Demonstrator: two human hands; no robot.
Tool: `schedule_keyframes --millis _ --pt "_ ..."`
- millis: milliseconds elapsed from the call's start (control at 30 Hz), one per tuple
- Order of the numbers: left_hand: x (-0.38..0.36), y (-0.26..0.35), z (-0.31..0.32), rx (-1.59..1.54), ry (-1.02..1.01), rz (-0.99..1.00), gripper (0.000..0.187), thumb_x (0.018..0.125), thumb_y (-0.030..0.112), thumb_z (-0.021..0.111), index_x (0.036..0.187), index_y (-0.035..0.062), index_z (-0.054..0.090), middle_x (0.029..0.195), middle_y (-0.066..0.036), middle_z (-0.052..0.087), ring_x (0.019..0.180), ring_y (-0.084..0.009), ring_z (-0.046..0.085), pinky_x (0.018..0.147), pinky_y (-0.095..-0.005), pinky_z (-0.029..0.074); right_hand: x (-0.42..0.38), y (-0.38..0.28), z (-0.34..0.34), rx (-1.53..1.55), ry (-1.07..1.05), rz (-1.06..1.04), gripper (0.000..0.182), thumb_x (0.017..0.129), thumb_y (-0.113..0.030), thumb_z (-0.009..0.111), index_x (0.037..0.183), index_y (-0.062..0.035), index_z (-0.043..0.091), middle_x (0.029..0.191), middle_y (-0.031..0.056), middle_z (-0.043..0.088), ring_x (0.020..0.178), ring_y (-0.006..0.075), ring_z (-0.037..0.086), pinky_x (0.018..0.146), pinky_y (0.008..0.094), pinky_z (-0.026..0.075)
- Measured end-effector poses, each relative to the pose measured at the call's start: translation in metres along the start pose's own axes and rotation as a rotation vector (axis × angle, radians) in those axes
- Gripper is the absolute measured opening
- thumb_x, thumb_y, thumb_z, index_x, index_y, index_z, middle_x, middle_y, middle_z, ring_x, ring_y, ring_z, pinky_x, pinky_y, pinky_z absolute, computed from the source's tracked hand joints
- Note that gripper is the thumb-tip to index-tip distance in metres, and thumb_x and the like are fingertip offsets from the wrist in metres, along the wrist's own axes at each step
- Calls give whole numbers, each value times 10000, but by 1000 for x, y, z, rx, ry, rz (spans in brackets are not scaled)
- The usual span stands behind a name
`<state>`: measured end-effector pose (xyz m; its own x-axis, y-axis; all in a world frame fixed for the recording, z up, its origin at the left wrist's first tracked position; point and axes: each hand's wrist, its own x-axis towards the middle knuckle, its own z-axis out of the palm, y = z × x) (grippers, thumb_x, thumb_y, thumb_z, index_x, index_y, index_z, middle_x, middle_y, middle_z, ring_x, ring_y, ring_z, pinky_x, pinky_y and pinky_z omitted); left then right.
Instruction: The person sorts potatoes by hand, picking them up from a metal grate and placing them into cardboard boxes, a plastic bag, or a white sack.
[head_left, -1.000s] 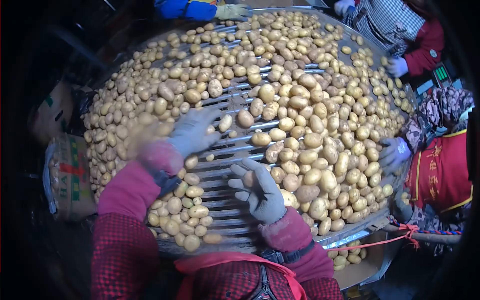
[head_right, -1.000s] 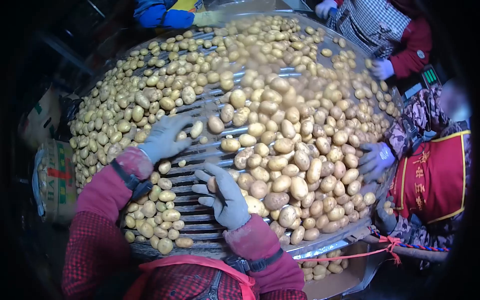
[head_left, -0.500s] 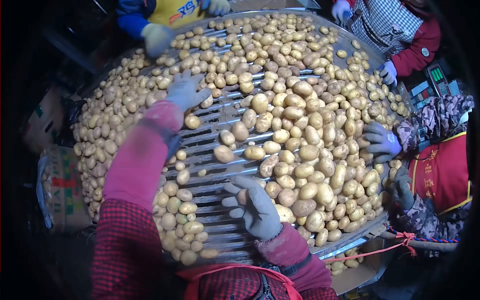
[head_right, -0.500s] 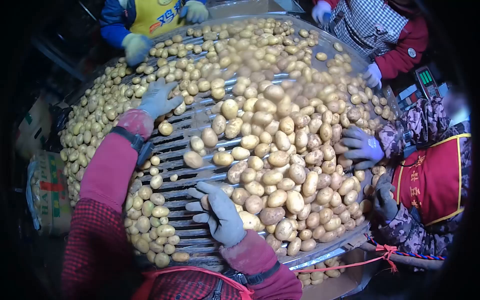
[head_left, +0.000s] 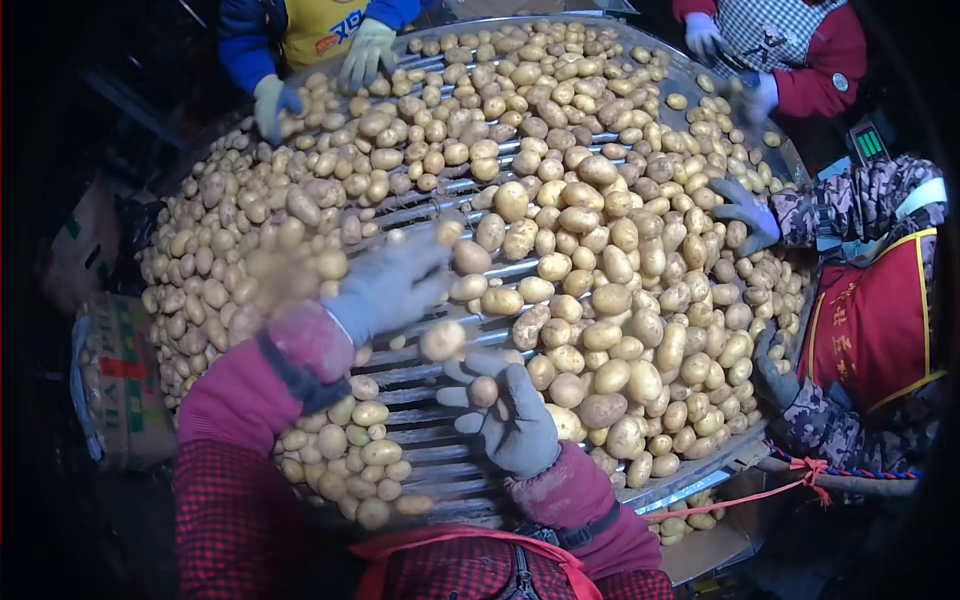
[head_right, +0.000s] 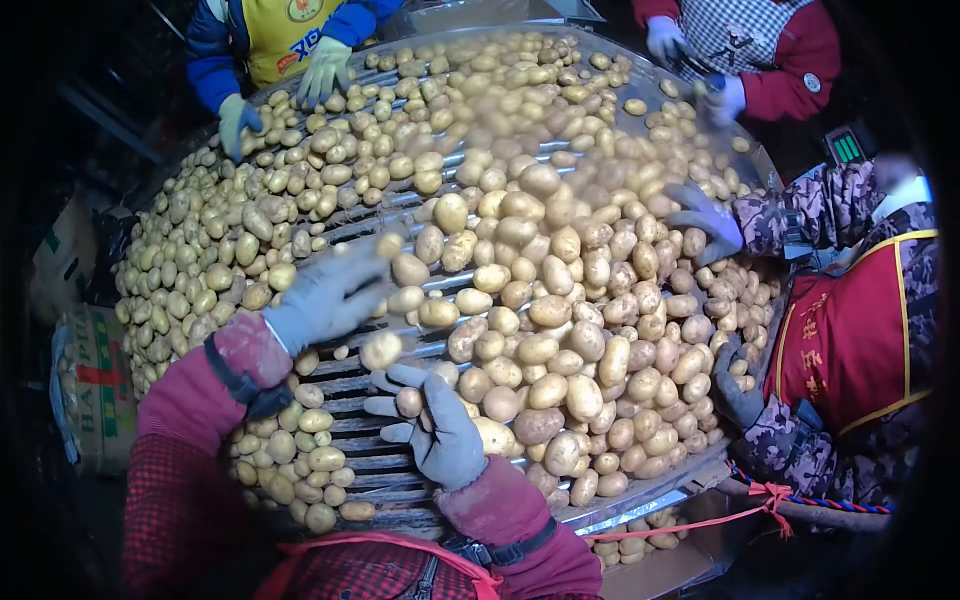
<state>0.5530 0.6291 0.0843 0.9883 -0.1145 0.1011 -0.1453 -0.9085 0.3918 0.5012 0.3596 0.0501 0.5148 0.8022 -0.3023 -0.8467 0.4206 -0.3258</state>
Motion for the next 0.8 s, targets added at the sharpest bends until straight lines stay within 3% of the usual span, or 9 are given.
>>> schedule_keyframes --millis 33,100,200,267,300,400,533,667,800 --pt "12 -7 -6 -2 0 4 401 937 345 679 1273 127 665 1339 -147 644 1135 -395 637 940 -493 537 0 2 -2 43 9 -2 570 1120 -483 411 1477 -49 502 1460 177 583 1187 307 667 842 333 584" --pt "53 -32 -23 129 47 -332 430 950 337 669 1312 104 656 1278 -173 673 1116 -372 670 927 -463 543 -1 0 -3 -11 2 0 529 1127 -424 395 1492 -49 475 1469 163 579 1199 278 659 857 323 574" --pt "100 -80 -10 408 300 -58 479 938 362 675 1341 107 630 1239 -171 669 1149 -364 637 973 -480 510 1 -2 -3 -46 -24 4 506 1137 -375 377 1514 -44 440 1491 162 564 1198 238 654 868 309 563" --pt "125 -72 2 389 6 -188 527 931 374 676 1375 101 600 1223 -180 652 1181 -370 593 1018 -502 472 1 -1 -6 20 -53 20 541 1133 -397 394 1529 -30 423 1504 177 551 1186 230 656 860 303 556" --pt "128 -64 11 381 5 -192 527 931 374 676 1375 101 600 1223 -180 652 1181 -370 593 1018 -502 472 1 -1 -6 9 -21 33 569 1127 -413 416 1538 -21 414 1509 190 544 1169 226 661 842 294 554" --pt "107 -32 34 215 144 121 440 926 304 688 1323 118 652 1172 -154 680 1091 -352 637 984 -494 506 0 4 -8 3 -30 -1 591 1124 -431 420 1541 -13 412 1512 193 540 1152 226 667 827 290 554" --pt "78 -13 24 -90 -15 328 365 930 250 687 1270 118 705 1216 -162 701 1108 -340 663 993 -465 524 0 7 -11 -18 -68 -25 592 1127 -425 410 1547 -8 405 1512 196 534 1142 228 669 832 303 556" --pt "101 -65 -3 -76 306 -208 409 950 282 680 1324 116 690 1238 -189 716 1142 -360 684 1019 -462 518 0 7 -12 14 -68 -19 603 1124 -434 416 1549 -6 403 1506 194 538 1139 228 669 843 309 556" --pt "137 -126 -6 310 177 -364 535 929 395 682 1384 119 626 1224 -210 715 1137 -400 685 1003 -482 522 1 3 -7 -29 -30 -12 597 1126 -458 394 1525 -17 440 1487 181 560 1159 263 665 832 323 550"
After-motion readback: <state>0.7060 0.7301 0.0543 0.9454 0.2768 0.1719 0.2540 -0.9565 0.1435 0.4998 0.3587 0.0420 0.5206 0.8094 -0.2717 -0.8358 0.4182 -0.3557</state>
